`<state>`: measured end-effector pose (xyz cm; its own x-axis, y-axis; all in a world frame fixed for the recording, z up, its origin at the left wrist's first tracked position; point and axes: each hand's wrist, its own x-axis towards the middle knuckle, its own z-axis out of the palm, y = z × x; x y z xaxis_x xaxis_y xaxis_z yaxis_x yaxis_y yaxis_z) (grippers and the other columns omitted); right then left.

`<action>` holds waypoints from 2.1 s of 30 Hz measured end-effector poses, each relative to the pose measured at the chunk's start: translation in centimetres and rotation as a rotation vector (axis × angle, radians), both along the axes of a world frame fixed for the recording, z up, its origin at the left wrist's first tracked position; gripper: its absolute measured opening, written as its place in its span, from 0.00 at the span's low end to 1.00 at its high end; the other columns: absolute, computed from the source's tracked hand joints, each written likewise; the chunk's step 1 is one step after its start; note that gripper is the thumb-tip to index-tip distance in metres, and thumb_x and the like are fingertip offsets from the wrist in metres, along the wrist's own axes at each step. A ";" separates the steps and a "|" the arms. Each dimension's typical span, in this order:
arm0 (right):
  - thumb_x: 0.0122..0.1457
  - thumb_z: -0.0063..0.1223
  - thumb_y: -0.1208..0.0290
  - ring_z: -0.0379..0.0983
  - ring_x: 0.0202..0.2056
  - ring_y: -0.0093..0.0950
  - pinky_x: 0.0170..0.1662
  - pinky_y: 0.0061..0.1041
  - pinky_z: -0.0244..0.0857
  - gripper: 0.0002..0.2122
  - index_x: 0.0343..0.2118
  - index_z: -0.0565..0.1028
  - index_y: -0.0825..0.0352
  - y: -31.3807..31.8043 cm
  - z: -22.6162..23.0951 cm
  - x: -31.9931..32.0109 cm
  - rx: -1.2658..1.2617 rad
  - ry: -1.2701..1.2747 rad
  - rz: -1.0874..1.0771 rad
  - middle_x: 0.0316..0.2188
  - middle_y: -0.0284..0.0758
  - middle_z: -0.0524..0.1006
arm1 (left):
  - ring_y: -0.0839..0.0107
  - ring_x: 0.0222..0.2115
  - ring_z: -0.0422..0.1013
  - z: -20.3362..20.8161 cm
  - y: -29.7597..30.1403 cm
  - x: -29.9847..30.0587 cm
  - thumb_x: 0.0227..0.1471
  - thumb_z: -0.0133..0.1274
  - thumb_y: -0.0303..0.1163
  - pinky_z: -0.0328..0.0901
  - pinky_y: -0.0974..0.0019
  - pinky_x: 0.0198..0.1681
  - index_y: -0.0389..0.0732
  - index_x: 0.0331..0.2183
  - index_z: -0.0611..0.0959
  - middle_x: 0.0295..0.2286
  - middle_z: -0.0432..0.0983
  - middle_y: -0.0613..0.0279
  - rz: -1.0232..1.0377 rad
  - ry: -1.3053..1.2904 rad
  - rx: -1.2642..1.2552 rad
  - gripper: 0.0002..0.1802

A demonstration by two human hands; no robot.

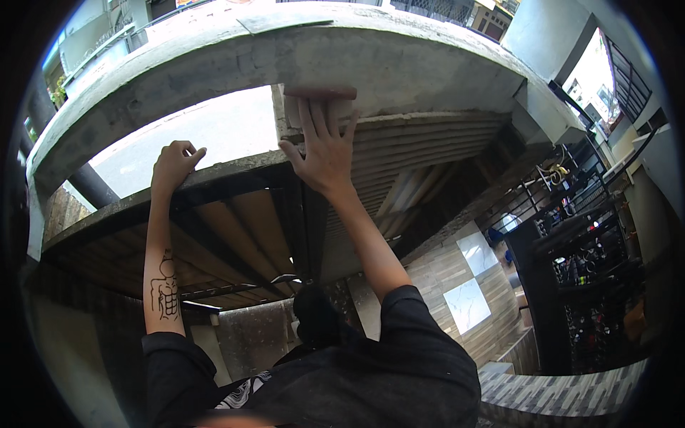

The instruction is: The person is sanding and scraping a concrete ledge above a gate using sandpaper and a metal scraper.

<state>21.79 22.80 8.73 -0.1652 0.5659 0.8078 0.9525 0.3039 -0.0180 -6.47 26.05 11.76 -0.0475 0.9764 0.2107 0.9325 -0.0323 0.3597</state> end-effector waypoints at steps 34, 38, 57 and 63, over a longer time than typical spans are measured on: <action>0.61 0.32 0.49 0.38 0.65 0.42 0.60 0.58 0.16 0.33 0.63 0.45 0.66 0.9 4.8 -0.8 0.023 0.048 -0.007 0.63 0.44 0.48 | 0.61 0.28 0.76 0.7 -0.7 0.0 0.44 0.54 0.50 0.69 0.61 0.36 0.39 0.25 0.83 0.24 0.78 0.54 -0.010 -0.037 0.000 0.21; 0.62 0.27 0.49 0.38 0.65 0.41 0.60 0.57 0.15 0.32 0.63 0.43 0.65 1.0 -0.7 -0.1 0.005 -0.017 -0.068 0.64 0.43 0.47 | 0.63 0.25 0.76 -0.1 -0.1 0.2 0.43 0.55 0.47 0.70 0.62 0.34 0.40 0.23 0.82 0.21 0.78 0.55 -0.015 -0.035 0.056 0.19; 0.60 0.29 0.43 0.39 0.64 0.43 0.60 0.59 0.15 0.35 0.62 0.50 0.65 -0.5 -1.7 -0.6 -0.071 -0.005 -0.038 0.63 0.43 0.50 | 0.63 0.28 0.76 -0.1 -0.3 -0.2 0.44 0.54 0.50 0.69 0.60 0.36 0.40 0.25 0.83 0.25 0.79 0.55 -0.007 -0.044 -0.005 0.21; 0.61 0.26 0.45 0.36 0.65 0.42 0.59 0.60 0.16 0.33 0.63 0.46 0.64 0.4 5.0 -0.2 -0.019 0.010 -0.032 0.64 0.41 0.46 | 0.64 0.28 0.76 0.5 -0.4 0.0 0.44 0.54 0.50 0.69 0.60 0.36 0.40 0.25 0.83 0.23 0.79 0.56 -0.003 -0.028 -0.023 0.21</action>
<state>21.62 23.23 13.77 -0.1393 0.5860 0.7982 0.9614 0.2732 -0.0328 -6.45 25.65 12.31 -0.0498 0.9812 0.1864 0.9218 -0.0266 0.3866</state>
